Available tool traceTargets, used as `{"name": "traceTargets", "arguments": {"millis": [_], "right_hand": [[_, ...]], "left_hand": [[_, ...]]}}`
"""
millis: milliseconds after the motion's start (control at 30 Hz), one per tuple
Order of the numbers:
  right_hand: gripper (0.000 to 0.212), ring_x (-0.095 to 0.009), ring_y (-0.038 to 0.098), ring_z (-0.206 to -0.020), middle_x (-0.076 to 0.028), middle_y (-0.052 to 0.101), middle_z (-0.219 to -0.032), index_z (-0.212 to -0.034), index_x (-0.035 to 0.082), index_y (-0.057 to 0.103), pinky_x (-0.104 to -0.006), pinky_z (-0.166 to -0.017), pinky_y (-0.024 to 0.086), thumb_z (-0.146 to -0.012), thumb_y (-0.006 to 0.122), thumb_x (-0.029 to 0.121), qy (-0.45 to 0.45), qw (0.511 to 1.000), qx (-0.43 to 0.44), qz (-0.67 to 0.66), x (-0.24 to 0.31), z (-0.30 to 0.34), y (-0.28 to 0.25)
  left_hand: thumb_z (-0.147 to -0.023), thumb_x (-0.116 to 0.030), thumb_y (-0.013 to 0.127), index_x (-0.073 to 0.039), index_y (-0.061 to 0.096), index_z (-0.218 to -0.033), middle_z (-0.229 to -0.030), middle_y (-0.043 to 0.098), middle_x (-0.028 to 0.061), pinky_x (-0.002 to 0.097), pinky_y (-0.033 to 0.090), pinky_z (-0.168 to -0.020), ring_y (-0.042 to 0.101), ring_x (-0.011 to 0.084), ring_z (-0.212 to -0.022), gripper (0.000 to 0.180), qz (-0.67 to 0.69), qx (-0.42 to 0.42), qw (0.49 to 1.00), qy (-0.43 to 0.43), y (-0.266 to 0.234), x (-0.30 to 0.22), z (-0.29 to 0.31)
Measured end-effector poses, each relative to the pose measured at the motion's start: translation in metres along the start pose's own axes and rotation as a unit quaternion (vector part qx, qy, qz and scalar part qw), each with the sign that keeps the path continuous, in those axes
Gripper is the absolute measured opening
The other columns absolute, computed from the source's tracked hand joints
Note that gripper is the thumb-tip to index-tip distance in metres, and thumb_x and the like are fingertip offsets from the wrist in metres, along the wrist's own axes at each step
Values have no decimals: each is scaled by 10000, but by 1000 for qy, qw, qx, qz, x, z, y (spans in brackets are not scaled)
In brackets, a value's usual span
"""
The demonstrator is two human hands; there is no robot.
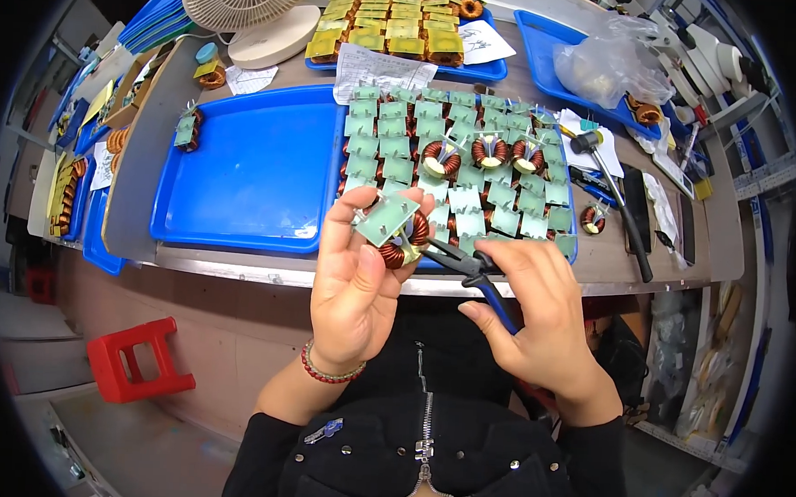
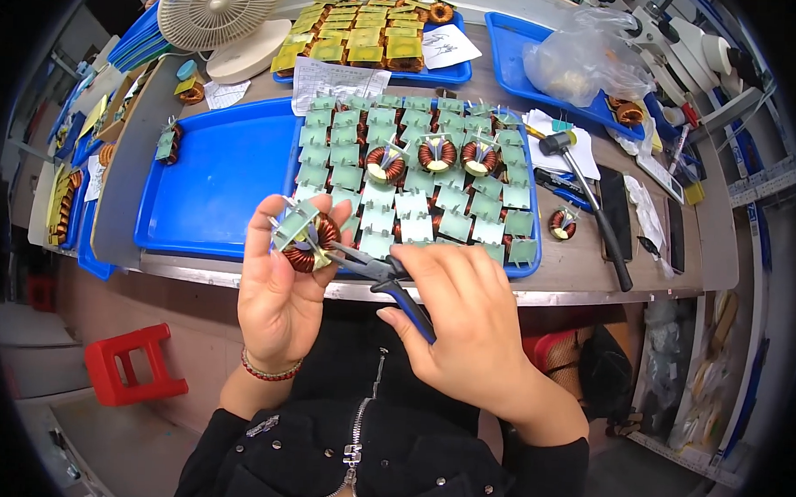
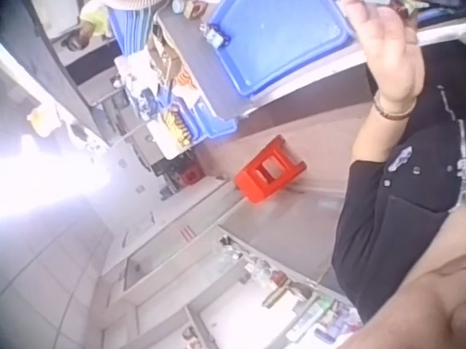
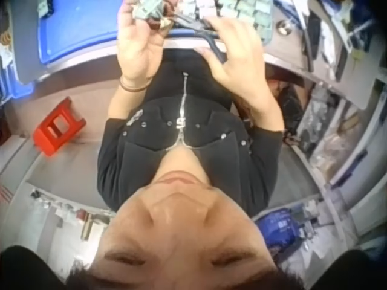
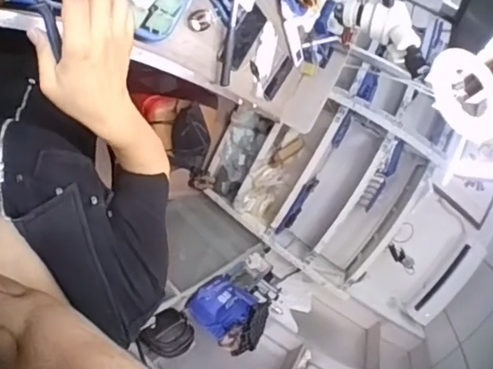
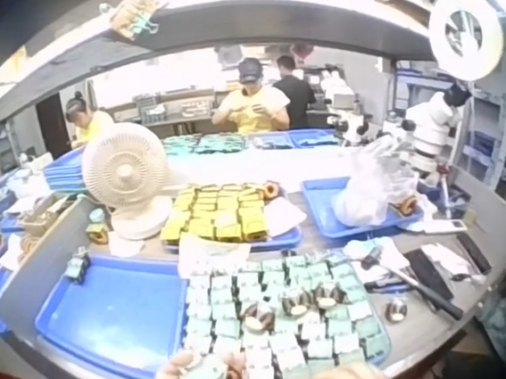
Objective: Assembling small copper-coil transformers and trimming excess wire using pliers at a workbench.
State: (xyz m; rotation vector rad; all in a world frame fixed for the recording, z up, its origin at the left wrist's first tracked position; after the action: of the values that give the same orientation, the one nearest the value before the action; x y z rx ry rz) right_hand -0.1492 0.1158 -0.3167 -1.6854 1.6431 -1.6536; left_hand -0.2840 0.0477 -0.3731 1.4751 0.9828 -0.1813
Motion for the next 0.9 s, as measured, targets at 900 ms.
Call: {"name": "traceTargets", "arguments": {"millis": [900], "right_hand": [[446, -300, 527, -868, -140, 560, -923, -1066, 14, 559, -357, -782, 419, -672, 727, 137, 24, 998, 26, -56, -3, -7, -7]], "left_hand": [[-946, -211, 449, -41, 250, -1353, -1292, 434, 222, 410, 446, -957, 499, 338, -1154, 484, 17, -54, 998, -31, -14, -4, 1]]}}
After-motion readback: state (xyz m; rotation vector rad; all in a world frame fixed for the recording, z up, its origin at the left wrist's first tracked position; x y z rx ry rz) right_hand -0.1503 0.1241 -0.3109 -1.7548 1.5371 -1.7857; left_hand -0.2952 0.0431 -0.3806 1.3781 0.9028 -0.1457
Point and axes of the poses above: each hand's wrist, its own z-axis away from the middle knuckle, its own y-axis out of the palm, x = y × z, the point moved 6 cm from there along -z, towards the middle knuckle
